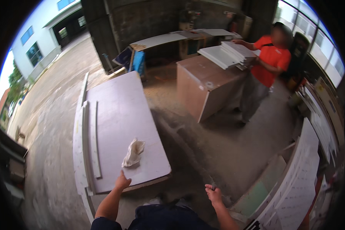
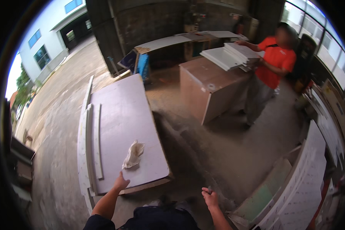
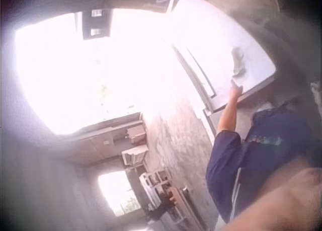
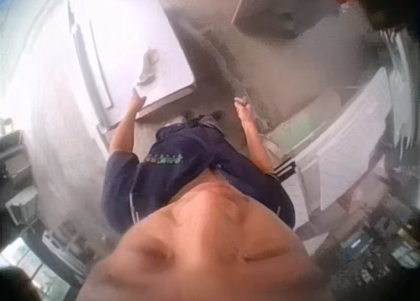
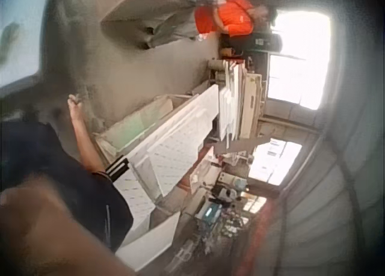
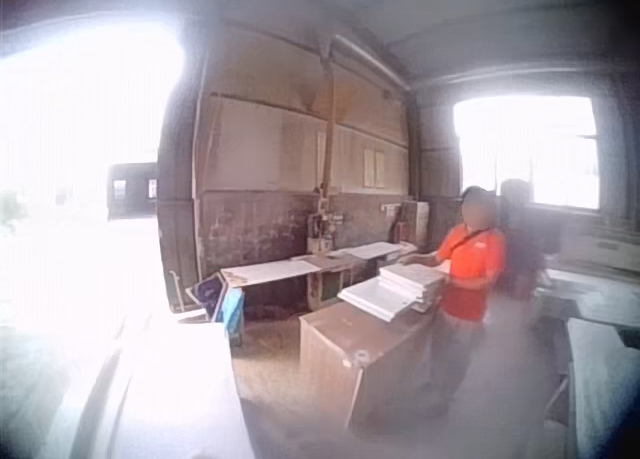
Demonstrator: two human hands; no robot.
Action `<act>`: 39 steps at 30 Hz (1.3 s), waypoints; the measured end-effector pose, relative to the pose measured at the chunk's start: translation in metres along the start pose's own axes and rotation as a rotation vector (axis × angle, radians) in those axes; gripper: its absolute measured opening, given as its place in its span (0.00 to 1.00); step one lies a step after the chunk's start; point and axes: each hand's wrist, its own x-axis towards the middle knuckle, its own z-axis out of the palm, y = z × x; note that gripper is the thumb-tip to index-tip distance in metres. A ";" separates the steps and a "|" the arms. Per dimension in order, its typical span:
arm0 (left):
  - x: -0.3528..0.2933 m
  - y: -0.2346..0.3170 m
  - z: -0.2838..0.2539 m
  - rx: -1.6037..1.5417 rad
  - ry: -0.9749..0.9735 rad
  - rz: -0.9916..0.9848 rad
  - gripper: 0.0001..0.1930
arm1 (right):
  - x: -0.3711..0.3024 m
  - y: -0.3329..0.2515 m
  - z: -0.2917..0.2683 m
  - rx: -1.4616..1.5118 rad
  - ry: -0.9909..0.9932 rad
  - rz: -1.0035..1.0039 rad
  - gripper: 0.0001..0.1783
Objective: The person wipes a large white panel with a cloth, peels protective film from another panel using a small blade, and cleans the edges and surfaces of the stack.
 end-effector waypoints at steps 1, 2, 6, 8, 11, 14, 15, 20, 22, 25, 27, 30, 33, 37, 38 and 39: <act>0.023 -0.045 0.002 -0.031 0.078 -0.050 0.46 | -0.010 0.004 0.009 -0.036 0.022 -0.025 0.14; 0.029 -0.036 -0.016 -0.224 -0.081 -0.163 0.47 | -0.018 0.012 0.006 -0.074 0.074 -0.047 0.14; 0.071 -0.042 0.005 0.060 0.028 -0.068 0.47 | -0.051 0.070 -0.003 -0.072 0.266 -0.097 0.14; 0.078 -0.034 -0.001 0.146 0.090 0.128 0.48 | -0.081 0.086 0.012 -0.020 0.336 -0.077 0.15; 0.093 -0.019 0.005 0.268 0.191 0.461 0.45 | -0.135 0.118 0.050 0.010 0.433 -0.054 0.15; 0.137 -0.032 0.035 0.334 0.238 0.676 0.36 | -0.177 0.135 0.103 -0.114 0.422 -0.083 0.15; 0.145 -0.026 0.048 0.337 0.239 0.757 0.32 | -0.192 0.155 0.099 -0.051 0.452 -0.032 0.17; 0.132 -0.001 0.024 0.350 0.119 0.555 0.18 | -0.279 0.155 0.013 -0.238 1.033 -0.059 0.27; 0.132 -0.006 0.044 0.315 -0.014 0.575 0.19 | -0.360 0.240 -0.100 -0.227 1.357 0.100 0.23; 0.179 -0.049 0.029 0.223 0.297 0.682 0.33 | -0.423 0.294 -0.145 -0.005 1.901 0.152 0.16; 0.196 -0.075 0.035 0.233 0.419 0.714 0.38 | -0.469 0.343 -0.144 -0.104 2.008 0.468 0.16; 0.152 -0.089 0.102 0.462 0.291 0.683 0.37 | -0.623 0.425 -0.109 -0.198 1.994 0.523 0.16; 0.179 -0.105 0.026 0.758 0.570 0.592 0.36 | -0.415 0.387 -0.001 -0.131 1.589 0.336 0.15; 0.015 -0.050 0.051 0.577 0.455 0.837 0.33 | -0.421 0.352 0.092 -0.422 0.994 0.261 0.17; 0.062 -0.063 0.078 0.458 0.295 0.879 0.25 | -0.390 0.338 0.104 -0.399 0.894 0.156 0.17; -0.006 -0.053 0.099 0.226 0.168 1.154 0.22 | -0.404 0.348 0.111 -0.383 0.846 0.146 0.17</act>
